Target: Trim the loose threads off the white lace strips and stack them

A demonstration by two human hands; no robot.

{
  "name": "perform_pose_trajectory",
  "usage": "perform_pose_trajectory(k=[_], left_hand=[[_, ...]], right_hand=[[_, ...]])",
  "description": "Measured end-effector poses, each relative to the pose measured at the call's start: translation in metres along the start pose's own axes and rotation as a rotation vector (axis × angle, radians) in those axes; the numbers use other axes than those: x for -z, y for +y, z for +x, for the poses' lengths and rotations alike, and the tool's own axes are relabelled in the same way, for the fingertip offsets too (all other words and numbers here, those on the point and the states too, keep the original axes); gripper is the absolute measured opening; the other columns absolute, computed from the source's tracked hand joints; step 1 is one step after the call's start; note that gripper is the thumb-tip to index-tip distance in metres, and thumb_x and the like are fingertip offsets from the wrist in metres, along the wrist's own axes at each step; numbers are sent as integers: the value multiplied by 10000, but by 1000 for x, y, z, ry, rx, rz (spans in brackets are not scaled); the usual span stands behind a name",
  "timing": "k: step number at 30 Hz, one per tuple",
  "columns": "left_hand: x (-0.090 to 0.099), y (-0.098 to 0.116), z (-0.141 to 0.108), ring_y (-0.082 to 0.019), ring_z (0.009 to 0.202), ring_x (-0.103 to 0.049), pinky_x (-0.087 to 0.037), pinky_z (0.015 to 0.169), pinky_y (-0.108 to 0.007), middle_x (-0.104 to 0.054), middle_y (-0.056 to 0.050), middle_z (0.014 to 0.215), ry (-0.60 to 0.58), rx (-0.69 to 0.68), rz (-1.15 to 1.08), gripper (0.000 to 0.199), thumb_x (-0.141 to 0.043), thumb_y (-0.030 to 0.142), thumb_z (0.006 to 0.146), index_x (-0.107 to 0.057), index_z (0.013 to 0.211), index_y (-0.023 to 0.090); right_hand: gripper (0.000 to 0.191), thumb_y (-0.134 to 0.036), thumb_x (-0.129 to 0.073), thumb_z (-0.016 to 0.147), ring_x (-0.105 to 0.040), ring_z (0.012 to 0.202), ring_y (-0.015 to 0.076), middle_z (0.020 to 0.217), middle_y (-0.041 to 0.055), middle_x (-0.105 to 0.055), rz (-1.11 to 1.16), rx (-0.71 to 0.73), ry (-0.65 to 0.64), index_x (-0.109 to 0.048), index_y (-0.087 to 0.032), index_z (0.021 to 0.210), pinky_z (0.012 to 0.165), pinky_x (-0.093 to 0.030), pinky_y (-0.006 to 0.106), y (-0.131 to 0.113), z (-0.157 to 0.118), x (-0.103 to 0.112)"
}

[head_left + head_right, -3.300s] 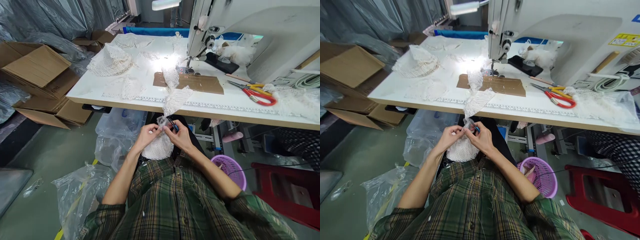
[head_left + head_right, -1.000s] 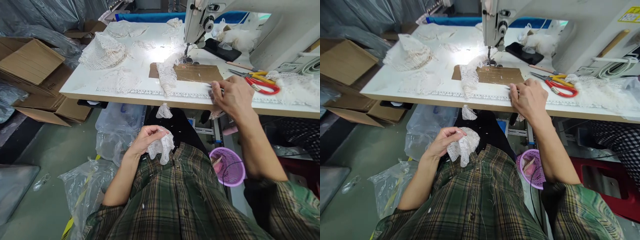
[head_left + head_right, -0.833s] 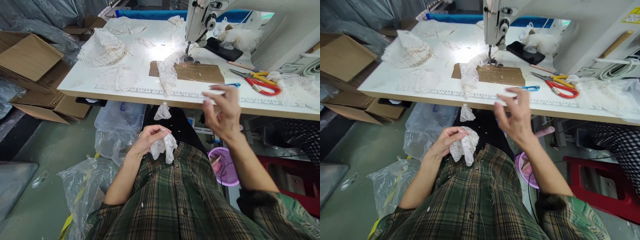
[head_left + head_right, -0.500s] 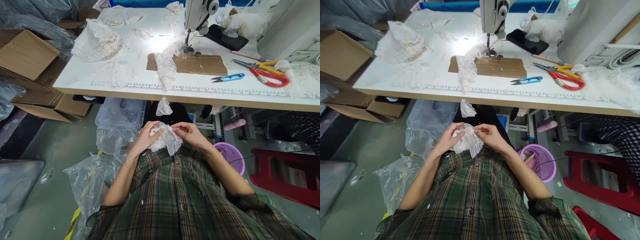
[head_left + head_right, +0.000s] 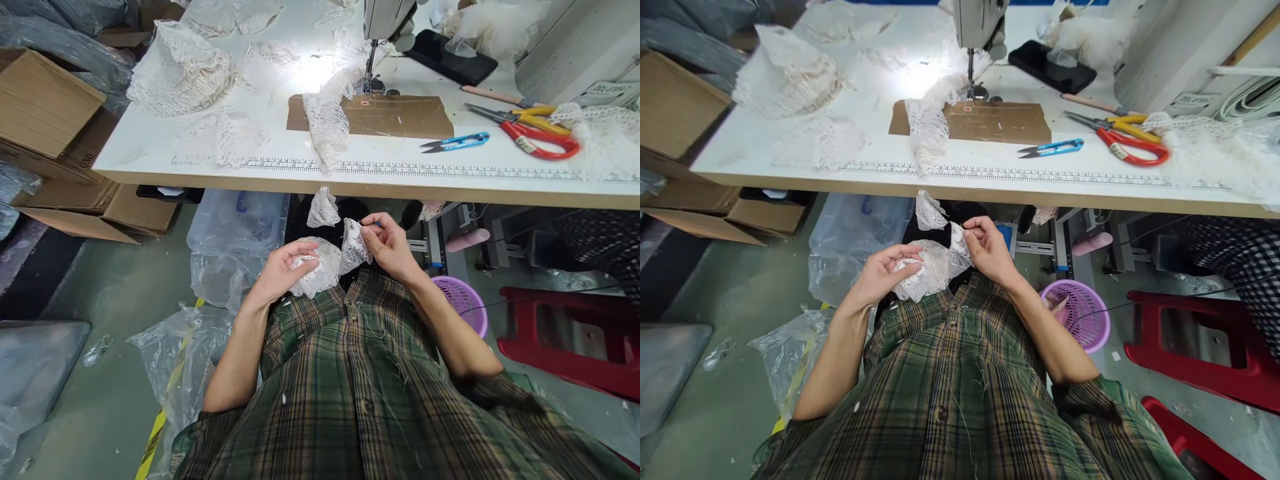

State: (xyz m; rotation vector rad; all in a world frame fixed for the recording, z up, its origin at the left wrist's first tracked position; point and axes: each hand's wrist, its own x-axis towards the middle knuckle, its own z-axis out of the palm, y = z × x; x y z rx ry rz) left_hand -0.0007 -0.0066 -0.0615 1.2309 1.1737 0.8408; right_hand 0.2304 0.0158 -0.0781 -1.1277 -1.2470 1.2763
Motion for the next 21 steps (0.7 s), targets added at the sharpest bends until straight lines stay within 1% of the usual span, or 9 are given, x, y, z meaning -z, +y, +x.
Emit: perform_pose_trajectory(k=[3, 5, 6, 8, 11, 13, 15, 18, 21], left_hand=[[-4, 14, -5, -168, 824, -652, -517, 737, -259, -722, -63, 907, -28, 10, -38, 303, -829, 285, 712, -738, 973, 162], [-6, 19, -7, -153, 766, -646, -518, 701, -251, -713, -51, 874, -41, 7, -104, 327, -842, 274, 699, -738, 989, 165], [-8, 21, -8, -140, 736, -637, -517, 685, -244, -701, -42, 857, -36, 0, -140, 342, -846, 265, 694, -736, 1002, 166], [-10, 23, -9, -114, 694, -611, -512, 663, -227, -668, -22, 829, 4, -24, -200, 372, -852, 245, 684, -728, 1026, 168], [-14, 24, -9, -108, 739, -609, -517, 688, -211, -635, -11, 852, 88, -70, -239, 456, -858, 220, 672, -700, 1097, 179], [-14, 23, -8, -125, 835, -629, -528, 750, -218, -645, -29, 943, 113, -99, -232, 523, -856, 215, 676, -668, 1163, 191], [-12, 22, -8, -149, 931, -639, -532, 812, -241, -656, -64, 1082, 98, -114, -189, 574, -850, 224, 684, -637, 1217, 200], [-6, 23, -8, -186, 1001, -643, -533, 852, -283, -654, -106, 1214, -5, -99, -97, 566, -838, 253, 704, -636, 1230, 197], [-1, 27, -8, -201, 985, -652, -532, 837, -295, -694, -103, 1159, -126, -73, -11, 435, -816, 284, 732, -696, 1139, 185]], right_hand=[[193, -402, -559, 912, -489, 630, 110, 752, -13, -552, -128, 170, -30, -555, -209, 926, 586, -392, 247, 2, 3, -10], [179, -319, -509, 928, -566, 770, 136, 858, 34, -612, -181, 248, -93, -609, -195, 849, 703, -444, 278, 2, 1, -17], [194, -295, -495, 928, -584, 817, 146, 894, 46, -628, -178, 263, -135, -628, -190, 835, 742, -453, 289, 3, -2, -21], [168, -281, -510, 919, -601, 867, 158, 937, 52, -642, -127, 264, -207, -648, -189, 888, 787, -462, 302, 5, -9, -27], [155, -316, -614, 882, -595, 879, 161, 950, 45, -637, -91, 264, -232, -635, -192, 973, 816, -458, 308, 7, -19, -34], [162, -343, -628, 883, -583, 846, 156, 920, 40, -633, -101, 250, -231, -629, -192, 940, 795, -455, 302, 7, -21, -36], [166, -352, -595, 905, -558, 777, 146, 867, 31, -622, -106, 212, -256, -621, -188, 895, 725, -446, 287, 6, -21, -34], [171, -342, -586, 897, -468, 653, 123, 742, -4, -559, -112, 147, -327, -598, -183, 834, 603, -385, 261, 3, -19, -27], [155, -313, -590, 868, -397, 601, 112, 662, -30, -485, -142, 101, -385, -576, -186, 780, 549, -332, 247, -2, -19, -20]])
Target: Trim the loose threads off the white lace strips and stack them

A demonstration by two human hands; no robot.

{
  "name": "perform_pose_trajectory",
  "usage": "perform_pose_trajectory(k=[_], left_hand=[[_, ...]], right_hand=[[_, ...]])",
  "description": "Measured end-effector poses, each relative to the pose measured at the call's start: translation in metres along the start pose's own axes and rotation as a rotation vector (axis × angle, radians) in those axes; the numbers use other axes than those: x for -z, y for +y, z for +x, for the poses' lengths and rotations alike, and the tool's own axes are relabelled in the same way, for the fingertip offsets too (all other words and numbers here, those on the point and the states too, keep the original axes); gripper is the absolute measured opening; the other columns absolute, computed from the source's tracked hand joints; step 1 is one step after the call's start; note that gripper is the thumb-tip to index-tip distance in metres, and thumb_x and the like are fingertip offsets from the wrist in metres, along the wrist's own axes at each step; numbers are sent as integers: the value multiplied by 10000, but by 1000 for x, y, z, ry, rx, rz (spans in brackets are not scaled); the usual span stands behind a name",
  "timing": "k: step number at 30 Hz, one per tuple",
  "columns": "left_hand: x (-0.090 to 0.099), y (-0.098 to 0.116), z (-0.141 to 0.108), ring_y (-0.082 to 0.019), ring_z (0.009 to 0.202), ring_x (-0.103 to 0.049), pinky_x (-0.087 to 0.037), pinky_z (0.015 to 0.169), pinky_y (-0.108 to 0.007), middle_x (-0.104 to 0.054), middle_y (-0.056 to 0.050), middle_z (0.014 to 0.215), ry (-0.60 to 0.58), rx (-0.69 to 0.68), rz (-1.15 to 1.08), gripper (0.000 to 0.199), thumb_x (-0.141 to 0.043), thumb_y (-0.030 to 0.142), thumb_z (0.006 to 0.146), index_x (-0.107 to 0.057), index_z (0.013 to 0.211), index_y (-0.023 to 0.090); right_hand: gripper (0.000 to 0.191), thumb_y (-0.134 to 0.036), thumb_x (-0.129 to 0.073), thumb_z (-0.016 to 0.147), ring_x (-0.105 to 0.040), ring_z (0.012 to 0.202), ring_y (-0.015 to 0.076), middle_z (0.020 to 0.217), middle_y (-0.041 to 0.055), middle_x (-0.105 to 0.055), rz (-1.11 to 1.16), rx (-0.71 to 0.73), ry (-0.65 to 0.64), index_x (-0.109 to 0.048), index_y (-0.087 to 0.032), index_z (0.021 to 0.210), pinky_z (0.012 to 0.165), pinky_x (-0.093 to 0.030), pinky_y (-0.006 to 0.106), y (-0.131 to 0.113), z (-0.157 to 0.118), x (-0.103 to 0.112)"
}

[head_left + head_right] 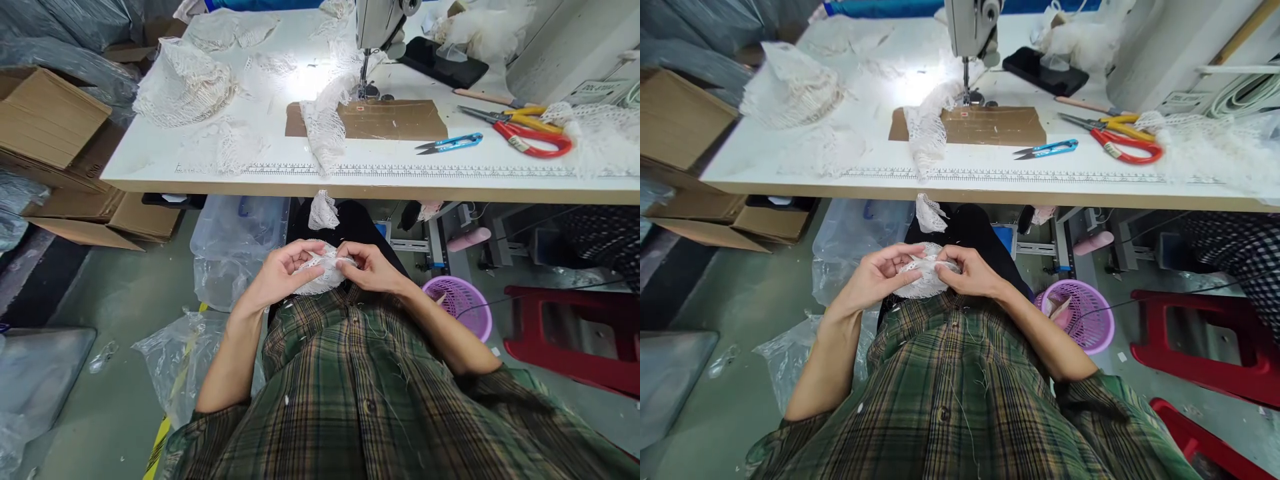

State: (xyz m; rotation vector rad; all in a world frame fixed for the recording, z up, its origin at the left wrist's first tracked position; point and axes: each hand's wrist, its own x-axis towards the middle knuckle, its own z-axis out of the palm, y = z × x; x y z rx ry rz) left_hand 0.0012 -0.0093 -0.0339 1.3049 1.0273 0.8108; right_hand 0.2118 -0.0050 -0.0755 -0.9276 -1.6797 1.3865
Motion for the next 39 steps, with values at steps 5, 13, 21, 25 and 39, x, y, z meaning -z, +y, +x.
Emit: perform_pose_trajectory(k=[5, 13, 21, 25, 39], left_hand=[[3, 2, 5, -184, 868, -642, -523, 760, -288, -706, -87, 1008, -40, -53, 146, 226, -782, 310, 768, -760, 959, 190], [9, 7, 3, -255, 1200, -573, -423, 1050, -404, -607, -107, 1294, -82, -222, 296, 111, -762, 291, 793, -708, 774, 195], [11, 13, 10, -169, 841, -652, -512, 764, -288, -708, -70, 948, -157, -125, 182, 194, -747, 330, 807, -646, 863, 175], [15, 9, 11, -144, 760, -616, -499, 679, -247, -671, -36, 864, -188, -103, 177, 256, -810, 311, 735, -677, 911, 182], [14, 6, 7, -177, 753, -633, -501, 732, -314, -708, -65, 811, -118, -143, 152, 154, -781, 336, 770, -749, 743, 188]], right_hand=[[101, -250, -591, 794, -396, 604, 113, 645, -30, -481, -49, -24, -15, -549, -193, 723, 535, -323, 236, -5, -2, 4], [26, -171, -555, 733, -443, 626, 114, 704, -15, -557, -82, 41, -50, -549, -189, 715, 583, -345, 248, -15, 0, 2], [23, -205, -548, 763, -407, 585, 103, 644, -41, -513, -170, 55, -83, -562, -189, 752, 564, -329, 246, -28, 0, -1], [28, -212, -544, 779, -404, 581, 101, 650, -44, -513, -185, 48, -93, -563, -192, 782, 561, -330, 242, -28, -1, -1], [46, -215, -581, 836, -427, 572, 102, 654, -34, -533, -318, 171, -62, -595, -183, 807, 561, -358, 240, -30, -5, -2]])
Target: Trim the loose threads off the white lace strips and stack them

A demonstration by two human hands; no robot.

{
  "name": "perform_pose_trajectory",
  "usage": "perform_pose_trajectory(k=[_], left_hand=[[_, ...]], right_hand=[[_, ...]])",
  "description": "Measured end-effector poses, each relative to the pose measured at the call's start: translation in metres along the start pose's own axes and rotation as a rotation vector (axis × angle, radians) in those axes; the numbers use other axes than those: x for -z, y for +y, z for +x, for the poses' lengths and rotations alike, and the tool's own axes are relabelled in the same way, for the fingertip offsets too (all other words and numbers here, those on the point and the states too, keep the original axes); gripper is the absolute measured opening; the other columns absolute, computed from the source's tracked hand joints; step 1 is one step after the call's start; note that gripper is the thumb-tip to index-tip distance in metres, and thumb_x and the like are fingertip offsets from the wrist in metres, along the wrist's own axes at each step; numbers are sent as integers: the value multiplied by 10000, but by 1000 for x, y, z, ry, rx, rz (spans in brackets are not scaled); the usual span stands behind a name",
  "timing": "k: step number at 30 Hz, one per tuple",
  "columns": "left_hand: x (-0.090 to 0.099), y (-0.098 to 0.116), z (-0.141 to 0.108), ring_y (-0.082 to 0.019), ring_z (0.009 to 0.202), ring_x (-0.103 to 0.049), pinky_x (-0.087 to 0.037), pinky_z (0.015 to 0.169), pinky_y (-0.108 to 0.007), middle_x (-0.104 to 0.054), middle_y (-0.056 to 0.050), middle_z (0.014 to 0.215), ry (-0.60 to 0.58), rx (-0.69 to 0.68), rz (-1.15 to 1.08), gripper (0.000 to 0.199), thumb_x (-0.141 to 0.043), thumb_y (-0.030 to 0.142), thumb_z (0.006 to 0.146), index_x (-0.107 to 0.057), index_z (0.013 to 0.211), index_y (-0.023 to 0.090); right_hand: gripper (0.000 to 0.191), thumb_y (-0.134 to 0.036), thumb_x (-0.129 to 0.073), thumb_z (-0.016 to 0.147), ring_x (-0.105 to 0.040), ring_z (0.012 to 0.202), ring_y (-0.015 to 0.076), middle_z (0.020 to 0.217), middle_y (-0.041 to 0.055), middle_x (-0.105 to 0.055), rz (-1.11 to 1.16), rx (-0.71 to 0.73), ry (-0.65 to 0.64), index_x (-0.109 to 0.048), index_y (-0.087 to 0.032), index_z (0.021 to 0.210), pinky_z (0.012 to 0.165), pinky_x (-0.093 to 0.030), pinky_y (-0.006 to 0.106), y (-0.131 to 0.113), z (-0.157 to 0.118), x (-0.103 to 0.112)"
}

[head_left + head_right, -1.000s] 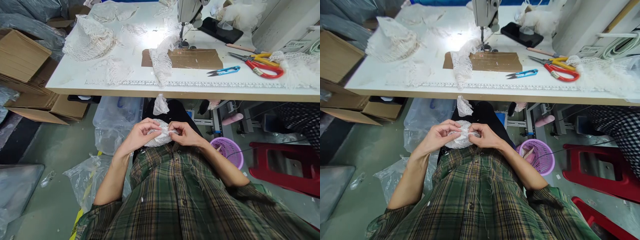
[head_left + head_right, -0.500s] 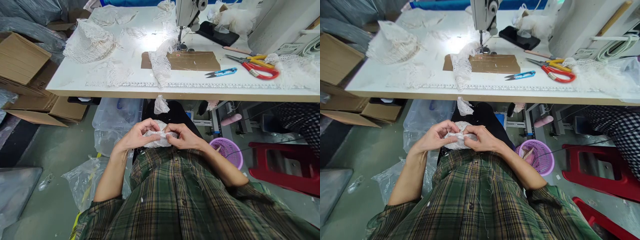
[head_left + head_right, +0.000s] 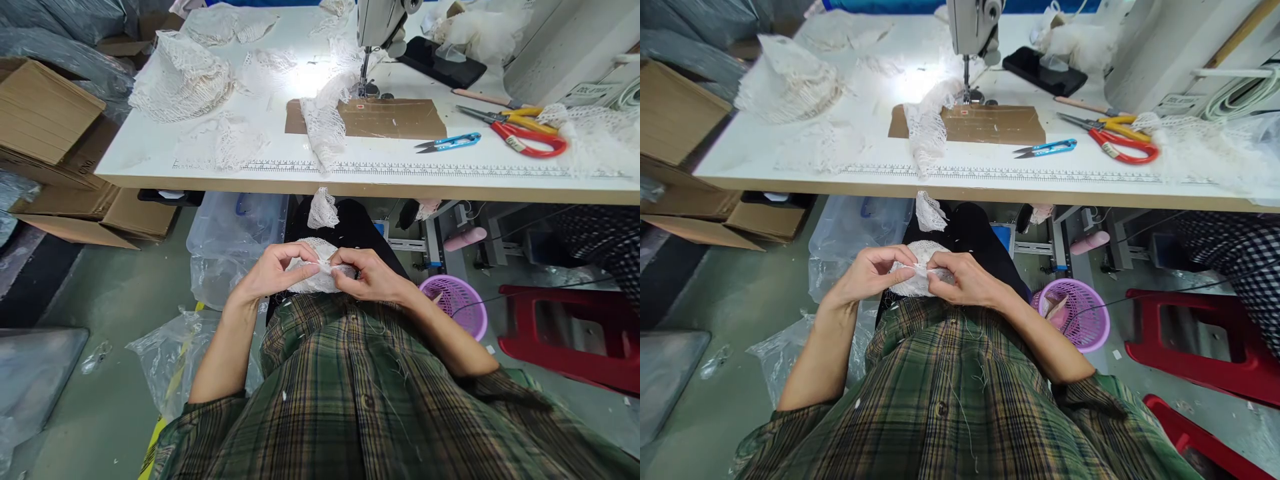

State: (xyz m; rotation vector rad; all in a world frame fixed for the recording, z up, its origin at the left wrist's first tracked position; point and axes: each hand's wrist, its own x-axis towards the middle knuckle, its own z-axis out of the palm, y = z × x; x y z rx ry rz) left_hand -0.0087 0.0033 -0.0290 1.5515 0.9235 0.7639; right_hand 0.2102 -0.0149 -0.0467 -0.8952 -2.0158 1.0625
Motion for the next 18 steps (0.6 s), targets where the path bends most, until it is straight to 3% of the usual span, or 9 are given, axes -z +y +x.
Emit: perform_pose_trajectory(k=[3, 7, 13, 18], left_hand=[[-5, 0, -3, -173, 739, -630, -505, 739, -322, -702, -56, 781, 107, -17, -25, 179, -803, 341, 745, -734, 701, 182], [-12, -4, -6, -165, 707, -623, -504, 697, -313, -680, -39, 732, 249, -21, -93, 226, -833, 327, 703, -684, 632, 173], [-23, -4, -9, -142, 677, -628, -498, 646, -270, -676, -14, 738, 417, -34, -101, 303, -862, 330, 658, -601, 689, 179], [-23, -5, -11, -135, 668, -656, -503, 647, -245, -716, 2, 771, 357, 12, -93, 449, -862, 293, 675, -578, 1010, 198]], right_hand=[[76, -218, -582, 872, -556, 684, 132, 784, 20, -644, 27, 26, 51, -640, -175, 848, 650, -437, 264, 0, -2, -3], [126, -269, -600, 909, -655, 917, 182, 1027, 80, -714, 207, -22, 235, -701, -194, 910, 789, -498, 315, 3, -5, -14], [200, -391, -747, 799, -641, 731, 158, 804, 35, -719, 432, -207, 475, -692, -201, 767, 658, -509, 289, 5, -9, -34], [247, -406, -763, 779, -605, 666, 135, 748, 20, -697, 504, -228, 484, -639, -200, 724, 603, -488, 265, 3, -10, -35]])
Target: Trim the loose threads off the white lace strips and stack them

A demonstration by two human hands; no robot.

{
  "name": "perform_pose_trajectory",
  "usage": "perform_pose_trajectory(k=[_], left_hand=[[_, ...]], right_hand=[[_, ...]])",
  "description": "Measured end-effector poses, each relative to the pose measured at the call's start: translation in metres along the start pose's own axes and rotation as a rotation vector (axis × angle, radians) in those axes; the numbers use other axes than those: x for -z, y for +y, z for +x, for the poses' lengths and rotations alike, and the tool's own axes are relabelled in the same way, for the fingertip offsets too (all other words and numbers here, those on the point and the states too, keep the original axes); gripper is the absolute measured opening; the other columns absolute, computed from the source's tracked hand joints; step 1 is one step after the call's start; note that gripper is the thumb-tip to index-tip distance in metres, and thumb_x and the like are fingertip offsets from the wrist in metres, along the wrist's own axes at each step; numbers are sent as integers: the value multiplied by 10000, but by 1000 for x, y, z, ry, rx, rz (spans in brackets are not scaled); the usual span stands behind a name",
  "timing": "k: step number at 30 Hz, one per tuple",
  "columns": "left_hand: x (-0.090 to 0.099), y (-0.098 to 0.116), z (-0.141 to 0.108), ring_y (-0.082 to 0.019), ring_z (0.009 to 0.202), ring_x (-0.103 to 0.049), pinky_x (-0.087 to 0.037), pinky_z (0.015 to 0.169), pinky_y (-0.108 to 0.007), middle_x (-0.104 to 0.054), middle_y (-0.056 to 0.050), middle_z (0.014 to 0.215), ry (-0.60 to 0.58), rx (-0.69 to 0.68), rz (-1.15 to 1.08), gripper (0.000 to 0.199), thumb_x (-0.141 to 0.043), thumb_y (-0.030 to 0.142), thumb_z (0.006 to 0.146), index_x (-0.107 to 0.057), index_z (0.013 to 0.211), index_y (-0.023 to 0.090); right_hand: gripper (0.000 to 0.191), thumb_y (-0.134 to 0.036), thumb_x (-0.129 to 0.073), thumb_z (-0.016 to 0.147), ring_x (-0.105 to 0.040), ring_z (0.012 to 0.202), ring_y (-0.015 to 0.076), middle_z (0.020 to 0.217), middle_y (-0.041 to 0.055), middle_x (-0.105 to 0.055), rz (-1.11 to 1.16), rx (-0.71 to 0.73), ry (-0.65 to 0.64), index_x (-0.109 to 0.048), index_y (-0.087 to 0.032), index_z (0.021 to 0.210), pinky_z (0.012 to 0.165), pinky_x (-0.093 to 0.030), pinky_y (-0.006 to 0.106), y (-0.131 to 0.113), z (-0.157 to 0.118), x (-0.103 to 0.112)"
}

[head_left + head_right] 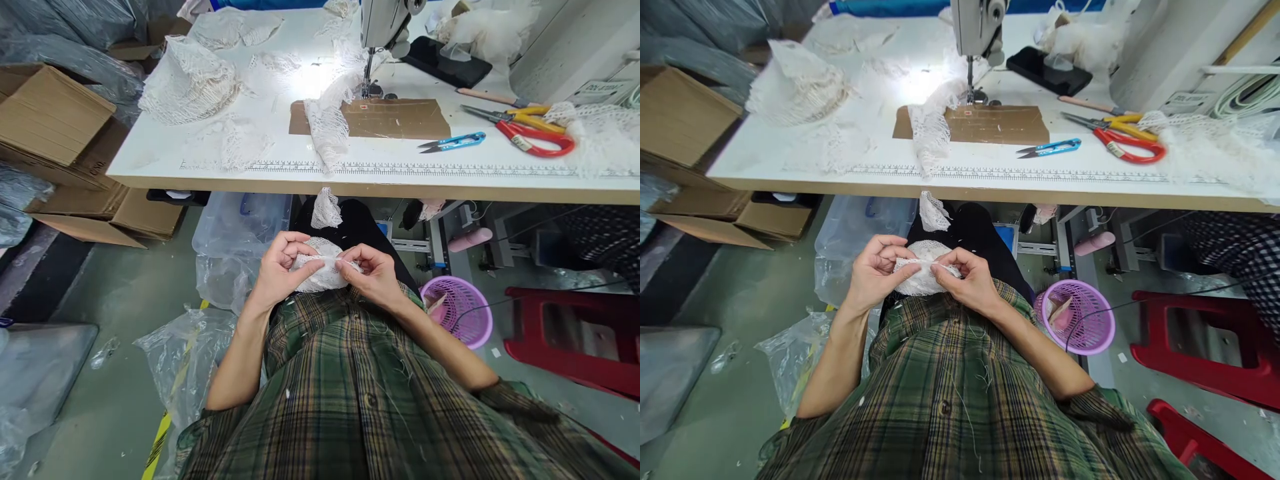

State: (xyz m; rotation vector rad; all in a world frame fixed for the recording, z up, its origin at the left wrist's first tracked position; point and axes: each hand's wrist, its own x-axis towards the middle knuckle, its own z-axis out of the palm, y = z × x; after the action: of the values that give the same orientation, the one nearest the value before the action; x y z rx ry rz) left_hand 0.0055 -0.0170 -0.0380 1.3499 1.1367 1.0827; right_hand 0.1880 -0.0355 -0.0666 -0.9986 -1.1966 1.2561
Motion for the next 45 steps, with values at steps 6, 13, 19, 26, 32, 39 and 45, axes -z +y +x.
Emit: perform_pose_trajectory(k=[6, 13, 19, 26, 32, 39, 45], left_hand=[[6, -6, -1, -170, 773, -697, -519, 728, -264, -741, -24, 812, -38, -7, 33, 504, -849, 286, 699, -594, 1121, 183], [4, -10, -2, -179, 774, -709, -531, 790, -294, -744, -9, 775, 15, -33, 50, 538, -856, 285, 688, -600, 1151, 188], [4, -13, -3, -186, 791, -719, -532, 862, -321, -743, -3, 773, 79, -47, 88, 610, -858, 305, 678, -579, 1207, 188], [3, -22, 1, -166, 745, -699, -532, 812, -305, -727, 8, 747, 117, -19, 62, 632, -864, 321, 660, -576, 1206, 186], [4, -28, 6, -146, 676, -665, -507, 673, -257, -720, 13, 749, 107, 86, -22, 645, -866, 343, 646, -570, 1197, 183], [7, -31, 6, -128, 645, -650, -491, 605, -225, -731, -4, 783, 88, 155, -51, 633, -858, 337, 658, -573, 1199, 171], [10, -37, 8, -152, 688, -673, -503, 629, -245, -759, -44, 860, 66, 158, -26, 608, -839, 364, 684, -583, 1198, 164]], right_hand=[[229, -396, -732, 818, -642, 742, 149, 813, 33, -705, 0, 45, -62, -624, -203, 755, 681, -515, 292, 3, -1, 2], [151, -335, -698, 858, -664, 769, 155, 840, 31, -706, -74, 143, -79, -607, -218, 831, 712, -531, 300, 10, -2, 5], [245, -354, -718, 852, -718, 854, 183, 907, 43, -738, -166, 154, -51, -588, -231, 1019, 778, -556, 320, 16, 0, 9], [302, -418, -729, 832, -725, 865, 186, 902, 39, -754, -95, 49, -93, -604, -228, 1031, 795, -562, 324, 24, 11, 8], [353, -470, -748, 793, -697, 788, 159, 863, 28, -738, -50, -27, -100, -621, -212, 997, 723, -545, 292, 32, 18, 7], [361, -453, -768, 771, -663, 771, 141, 828, 17, -705, -34, -43, -96, -650, -194, 994, 723, -523, 281, 36, 22, 6], [364, -479, -761, 768, -671, 792, 154, 868, 41, -723, 15, -89, -101, -684, -190, 975, 728, -533, 295, 38, 27, 8]])
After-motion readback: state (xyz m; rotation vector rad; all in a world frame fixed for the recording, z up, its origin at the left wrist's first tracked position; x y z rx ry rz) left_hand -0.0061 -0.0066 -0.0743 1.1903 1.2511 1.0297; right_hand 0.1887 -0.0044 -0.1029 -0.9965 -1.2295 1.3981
